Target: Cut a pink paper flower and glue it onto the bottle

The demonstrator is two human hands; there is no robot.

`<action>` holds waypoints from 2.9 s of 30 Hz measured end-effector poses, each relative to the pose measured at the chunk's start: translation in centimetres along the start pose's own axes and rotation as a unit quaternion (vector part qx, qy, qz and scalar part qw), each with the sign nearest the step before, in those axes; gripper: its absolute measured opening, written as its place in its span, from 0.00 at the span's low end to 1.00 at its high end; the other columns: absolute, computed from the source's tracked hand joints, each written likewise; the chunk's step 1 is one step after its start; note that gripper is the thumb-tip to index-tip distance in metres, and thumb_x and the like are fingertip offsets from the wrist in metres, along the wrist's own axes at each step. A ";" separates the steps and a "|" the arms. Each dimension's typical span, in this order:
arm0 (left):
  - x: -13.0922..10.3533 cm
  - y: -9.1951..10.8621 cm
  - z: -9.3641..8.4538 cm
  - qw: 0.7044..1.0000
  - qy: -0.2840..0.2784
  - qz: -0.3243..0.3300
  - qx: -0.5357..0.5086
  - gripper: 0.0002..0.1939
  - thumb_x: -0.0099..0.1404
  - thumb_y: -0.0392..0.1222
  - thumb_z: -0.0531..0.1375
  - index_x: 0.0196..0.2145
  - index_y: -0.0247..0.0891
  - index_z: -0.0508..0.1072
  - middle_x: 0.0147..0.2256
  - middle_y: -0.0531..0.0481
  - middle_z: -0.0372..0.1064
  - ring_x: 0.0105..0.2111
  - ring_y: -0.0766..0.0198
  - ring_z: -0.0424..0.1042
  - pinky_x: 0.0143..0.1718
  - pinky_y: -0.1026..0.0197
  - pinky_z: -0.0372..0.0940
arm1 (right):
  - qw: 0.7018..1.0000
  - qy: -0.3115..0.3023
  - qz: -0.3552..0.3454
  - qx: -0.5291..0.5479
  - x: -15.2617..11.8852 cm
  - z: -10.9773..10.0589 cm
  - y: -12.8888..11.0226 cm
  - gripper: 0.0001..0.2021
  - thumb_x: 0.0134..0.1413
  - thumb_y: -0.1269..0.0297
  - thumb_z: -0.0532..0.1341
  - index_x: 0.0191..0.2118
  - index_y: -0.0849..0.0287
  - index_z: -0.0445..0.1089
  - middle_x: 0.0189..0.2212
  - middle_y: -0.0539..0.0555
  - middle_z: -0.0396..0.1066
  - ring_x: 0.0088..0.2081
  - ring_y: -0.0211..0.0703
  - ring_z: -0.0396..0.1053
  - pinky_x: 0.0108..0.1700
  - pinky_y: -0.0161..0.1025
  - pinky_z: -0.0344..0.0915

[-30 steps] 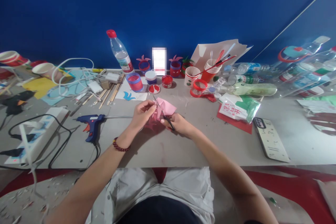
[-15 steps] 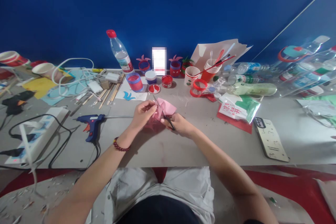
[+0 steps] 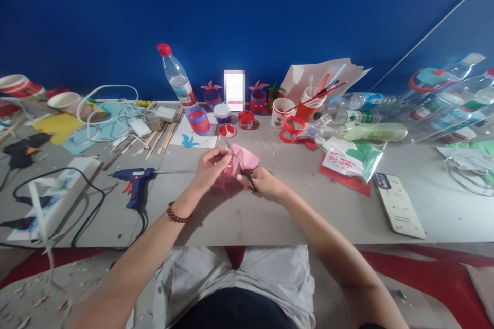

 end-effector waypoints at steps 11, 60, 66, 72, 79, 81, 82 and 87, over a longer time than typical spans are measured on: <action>-0.1 -0.3 -0.1 1.000 -0.003 -0.003 0.001 0.08 0.60 0.43 0.61 0.27 0.37 0.71 0.24 0.55 0.66 0.23 0.71 0.62 0.27 0.67 0.60 | 1.000 -0.007 0.010 0.026 0.1 0.0 0.4 0.23 0.46 0.49 0.68 0.20 0.59 0.58 0.13 0.43 0.54 0.15 0.27 0.46 0.17 0.30 0.42; -0.1 -0.3 0.1 0.998 -0.006 -0.027 -0.049 0.11 0.59 0.46 0.64 0.25 0.37 0.70 0.22 0.55 0.64 0.21 0.71 0.63 0.24 0.68 0.62 | 1.000 -0.014 -0.013 0.024 0.3 -0.1 0.6 0.23 0.48 0.46 0.67 0.21 0.58 0.57 0.13 0.42 0.54 0.15 0.27 0.46 0.17 0.31 0.41; -0.1 -0.3 0.1 0.998 0.001 -0.028 -0.048 0.11 0.58 0.47 0.64 0.26 0.37 0.70 0.23 0.54 0.64 0.23 0.70 0.64 0.25 0.67 0.63 | 1.000 -0.004 0.002 0.009 0.2 -0.2 0.7 0.23 0.48 0.49 0.67 0.20 0.58 0.57 0.13 0.42 0.53 0.15 0.27 0.46 0.16 0.31 0.40; 0.0 -0.7 0.1 0.998 -0.003 -0.035 -0.054 0.12 0.59 0.47 0.64 0.26 0.36 0.71 0.23 0.55 0.65 0.22 0.71 0.63 0.24 0.68 0.62 | 1.000 0.006 0.007 -0.008 0.2 -0.3 0.6 0.24 0.47 0.47 0.67 0.20 0.58 0.57 0.13 0.43 0.55 0.15 0.27 0.48 0.16 0.30 0.43; 0.0 -0.6 0.2 0.997 0.000 -0.047 -0.065 0.10 0.56 0.46 0.65 0.26 0.36 0.71 0.23 0.55 0.65 0.22 0.71 0.63 0.23 0.68 0.60 | 1.000 0.000 -0.003 -0.007 0.1 -0.1 0.3 0.23 0.47 0.47 0.67 0.20 0.58 0.58 0.13 0.43 0.55 0.15 0.27 0.48 0.16 0.30 0.44; 0.0 -0.7 0.2 0.997 0.000 -0.051 -0.066 0.10 0.56 0.46 0.65 0.26 0.36 0.72 0.23 0.55 0.65 0.22 0.71 0.63 0.24 0.68 0.61 | 1.000 -0.001 0.000 -0.006 0.1 -0.1 0.3 0.23 0.47 0.47 0.67 0.20 0.58 0.57 0.13 0.43 0.55 0.15 0.27 0.48 0.16 0.30 0.43; 0.0 -0.8 0.2 0.997 -0.001 -0.051 -0.066 0.10 0.56 0.46 0.65 0.26 0.36 0.72 0.23 0.55 0.65 0.22 0.71 0.64 0.24 0.68 0.61 | 1.000 -0.001 -0.001 -0.006 0.1 -0.1 0.3 0.23 0.47 0.47 0.67 0.21 0.58 0.57 0.13 0.43 0.55 0.15 0.27 0.48 0.17 0.30 0.43; 0.0 -1.2 0.1 0.996 -0.007 -0.051 -0.070 0.11 0.57 0.47 0.65 0.27 0.37 0.72 0.23 0.54 0.66 0.22 0.70 0.65 0.23 0.68 0.62 | 1.000 -0.002 -0.001 -0.014 0.0 -0.2 0.4 0.23 0.49 0.48 0.66 0.21 0.58 0.56 0.13 0.42 0.54 0.15 0.27 0.47 0.17 0.30 0.42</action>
Point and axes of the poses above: each hand's wrist, its own x-axis towards the middle knuckle, its own z-axis out of the palm, y = z × x, the point moved 3 cm from there along x, towards the middle knuckle
